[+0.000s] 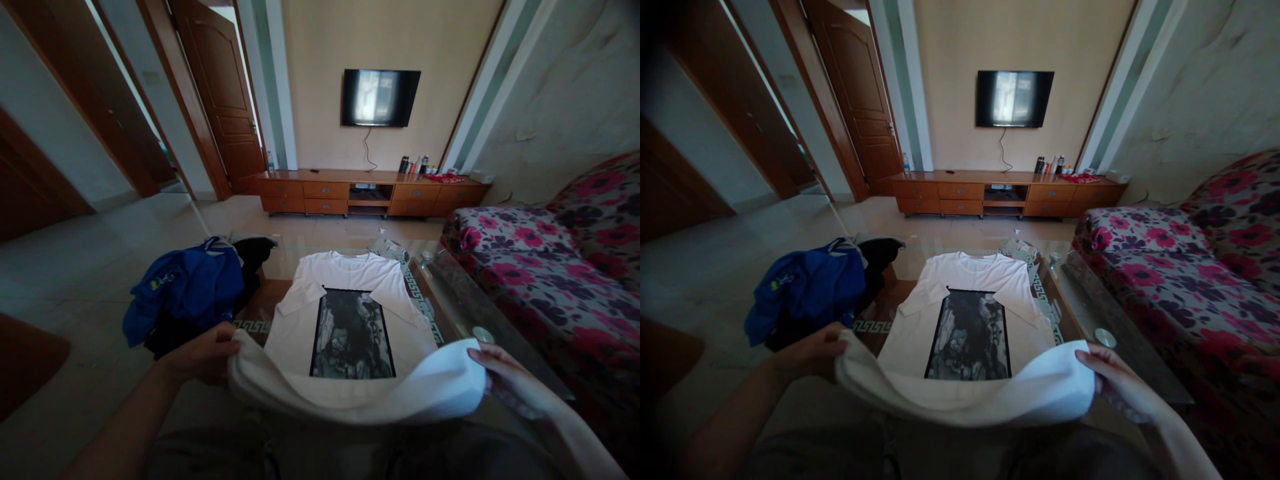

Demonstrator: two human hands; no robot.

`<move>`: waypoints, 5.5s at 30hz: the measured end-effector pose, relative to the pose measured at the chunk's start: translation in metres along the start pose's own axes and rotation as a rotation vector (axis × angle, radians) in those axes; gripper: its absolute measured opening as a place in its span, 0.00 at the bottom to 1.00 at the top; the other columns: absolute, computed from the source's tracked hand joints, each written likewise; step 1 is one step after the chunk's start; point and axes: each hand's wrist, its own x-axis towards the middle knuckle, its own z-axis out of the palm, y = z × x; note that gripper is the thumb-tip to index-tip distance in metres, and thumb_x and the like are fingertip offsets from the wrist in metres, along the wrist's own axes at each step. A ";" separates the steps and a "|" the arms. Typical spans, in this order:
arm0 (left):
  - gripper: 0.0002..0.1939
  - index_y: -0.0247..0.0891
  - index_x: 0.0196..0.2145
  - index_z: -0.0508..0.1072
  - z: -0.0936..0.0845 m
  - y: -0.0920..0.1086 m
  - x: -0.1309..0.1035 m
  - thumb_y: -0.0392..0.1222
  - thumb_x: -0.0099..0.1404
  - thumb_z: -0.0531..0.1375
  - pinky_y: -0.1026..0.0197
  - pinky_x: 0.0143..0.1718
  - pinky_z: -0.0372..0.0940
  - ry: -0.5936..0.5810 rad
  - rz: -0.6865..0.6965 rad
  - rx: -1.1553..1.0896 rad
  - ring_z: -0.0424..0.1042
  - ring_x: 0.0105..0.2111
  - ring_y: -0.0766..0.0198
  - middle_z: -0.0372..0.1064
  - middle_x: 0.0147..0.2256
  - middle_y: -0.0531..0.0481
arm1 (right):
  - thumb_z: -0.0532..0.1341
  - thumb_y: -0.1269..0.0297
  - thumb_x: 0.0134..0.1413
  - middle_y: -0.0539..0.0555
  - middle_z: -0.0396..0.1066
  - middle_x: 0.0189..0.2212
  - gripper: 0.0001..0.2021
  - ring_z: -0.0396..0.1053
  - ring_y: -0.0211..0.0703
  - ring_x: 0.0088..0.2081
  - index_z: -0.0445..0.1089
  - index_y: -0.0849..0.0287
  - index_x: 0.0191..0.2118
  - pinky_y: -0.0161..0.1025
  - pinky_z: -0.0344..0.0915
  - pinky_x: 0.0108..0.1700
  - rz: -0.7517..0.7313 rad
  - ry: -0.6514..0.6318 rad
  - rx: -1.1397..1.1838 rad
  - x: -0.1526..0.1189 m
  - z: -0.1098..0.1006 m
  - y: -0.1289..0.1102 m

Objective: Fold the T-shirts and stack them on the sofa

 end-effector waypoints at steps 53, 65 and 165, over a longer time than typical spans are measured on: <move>0.13 0.40 0.39 0.73 -0.004 -0.064 0.176 0.50 0.69 0.55 0.61 0.37 0.61 0.780 0.119 0.930 0.75 0.36 0.56 0.76 0.35 0.45 | 0.50 0.40 0.66 0.65 0.78 0.40 0.28 0.75 0.57 0.44 0.71 0.58 0.53 0.42 0.64 0.41 -0.139 0.628 -0.878 0.161 0.006 0.040; 0.14 0.40 0.43 0.71 0.004 -0.065 0.173 0.53 0.70 0.56 0.56 0.44 0.63 0.831 0.016 1.161 0.74 0.43 0.53 0.75 0.42 0.44 | 0.50 0.41 0.66 0.65 0.76 0.42 0.28 0.74 0.60 0.45 0.67 0.60 0.55 0.50 0.64 0.48 -0.027 0.676 -1.046 0.158 0.016 0.036; 0.42 0.34 0.72 0.49 0.058 -0.111 0.131 0.64 0.71 0.47 0.46 0.70 0.47 0.447 0.306 1.547 0.42 0.73 0.49 0.43 0.73 0.38 | 0.39 0.41 0.70 0.52 0.31 0.76 0.35 0.33 0.54 0.75 0.41 0.50 0.76 0.58 0.41 0.71 -0.375 0.324 -1.484 0.120 0.047 0.084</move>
